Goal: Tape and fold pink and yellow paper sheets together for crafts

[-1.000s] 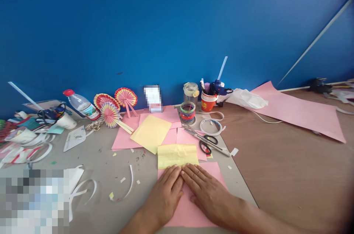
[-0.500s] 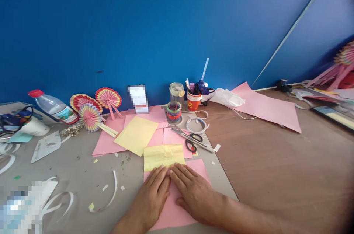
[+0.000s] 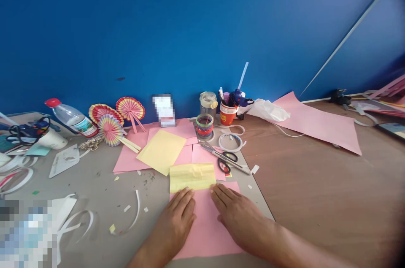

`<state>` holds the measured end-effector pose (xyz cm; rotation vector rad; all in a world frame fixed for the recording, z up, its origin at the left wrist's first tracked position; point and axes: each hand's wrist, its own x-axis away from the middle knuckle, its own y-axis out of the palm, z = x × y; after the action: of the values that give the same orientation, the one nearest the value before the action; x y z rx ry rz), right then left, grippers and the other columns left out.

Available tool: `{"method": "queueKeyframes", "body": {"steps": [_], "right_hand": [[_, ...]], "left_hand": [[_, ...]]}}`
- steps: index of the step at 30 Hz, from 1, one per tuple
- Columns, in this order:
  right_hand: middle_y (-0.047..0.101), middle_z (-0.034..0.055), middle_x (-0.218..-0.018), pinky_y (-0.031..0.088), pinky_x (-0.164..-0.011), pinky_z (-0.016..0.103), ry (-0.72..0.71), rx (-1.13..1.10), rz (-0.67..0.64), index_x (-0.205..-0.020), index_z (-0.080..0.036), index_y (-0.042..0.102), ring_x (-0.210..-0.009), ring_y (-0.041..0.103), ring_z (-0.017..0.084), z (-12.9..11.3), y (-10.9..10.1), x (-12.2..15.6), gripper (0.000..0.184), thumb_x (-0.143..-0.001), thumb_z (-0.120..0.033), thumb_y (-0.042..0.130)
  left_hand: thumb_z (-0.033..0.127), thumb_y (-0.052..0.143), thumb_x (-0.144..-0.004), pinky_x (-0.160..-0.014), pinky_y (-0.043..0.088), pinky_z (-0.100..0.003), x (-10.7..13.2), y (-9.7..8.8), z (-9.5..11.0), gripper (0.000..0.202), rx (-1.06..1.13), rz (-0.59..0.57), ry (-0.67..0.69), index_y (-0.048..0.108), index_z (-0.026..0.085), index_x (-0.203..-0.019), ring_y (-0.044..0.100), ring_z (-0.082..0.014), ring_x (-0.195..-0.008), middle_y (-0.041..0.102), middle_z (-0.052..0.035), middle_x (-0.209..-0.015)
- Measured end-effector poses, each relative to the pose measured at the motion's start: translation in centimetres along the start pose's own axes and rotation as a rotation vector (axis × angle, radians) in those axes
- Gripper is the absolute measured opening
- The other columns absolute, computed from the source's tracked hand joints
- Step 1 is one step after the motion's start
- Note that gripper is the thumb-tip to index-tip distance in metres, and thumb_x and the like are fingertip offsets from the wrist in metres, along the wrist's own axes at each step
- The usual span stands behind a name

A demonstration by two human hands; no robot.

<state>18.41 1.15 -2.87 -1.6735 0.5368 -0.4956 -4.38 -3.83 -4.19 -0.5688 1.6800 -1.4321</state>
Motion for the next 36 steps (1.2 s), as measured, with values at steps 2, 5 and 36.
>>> {"method": "queueKeyframes", "body": {"steps": [2, 5, 36], "right_hand": [[0.051, 0.0223, -0.135, 0.044, -0.101, 0.042, -0.008, 0.002, 0.029, -0.133, -0.001, 0.049, -0.124, 0.049, 0.032, 0.0, 0.1, -0.1, 0.048, -0.091, -0.024, 0.048], [0.054, 0.0216, -0.133, 0.044, -0.101, 0.040, -0.020, 0.022, 0.077, -0.130, -0.002, 0.053, -0.122, 0.052, 0.030, 0.0, 0.3, -0.1, 0.046, -0.089, -0.023, 0.050], [0.065, 0.0066, -0.089, 0.043, -0.074, 0.025, 0.331, -0.107, 0.226, -0.091, -0.018, 0.064, -0.086, 0.059, 0.017, 4.3, -6.6, -1.2, 0.030, -0.092, -0.012, 0.035]], "left_hand": [[0.019, 0.041, -0.096, -0.098, 0.053, -0.040, 0.2, -0.2, -0.1, 0.028, -0.020, 0.009, -0.004, 0.056, 0.010, -0.117, 0.055, -0.0254, -0.121, 0.062, -0.0152, -0.123], [0.018, 0.040, -0.096, -0.097, 0.053, -0.040, 0.7, -0.4, -0.4, 0.027, -0.068, 0.032, -0.008, 0.057, 0.009, -0.114, 0.056, -0.0251, -0.119, 0.063, -0.0151, -0.122], [0.019, 0.037, -0.094, -0.086, 0.053, -0.039, 3.8, -0.3, -2.3, 0.024, -0.251, 0.172, -0.100, 0.059, 0.016, -0.103, 0.064, -0.0235, -0.099, 0.067, -0.0107, -0.106]]}}
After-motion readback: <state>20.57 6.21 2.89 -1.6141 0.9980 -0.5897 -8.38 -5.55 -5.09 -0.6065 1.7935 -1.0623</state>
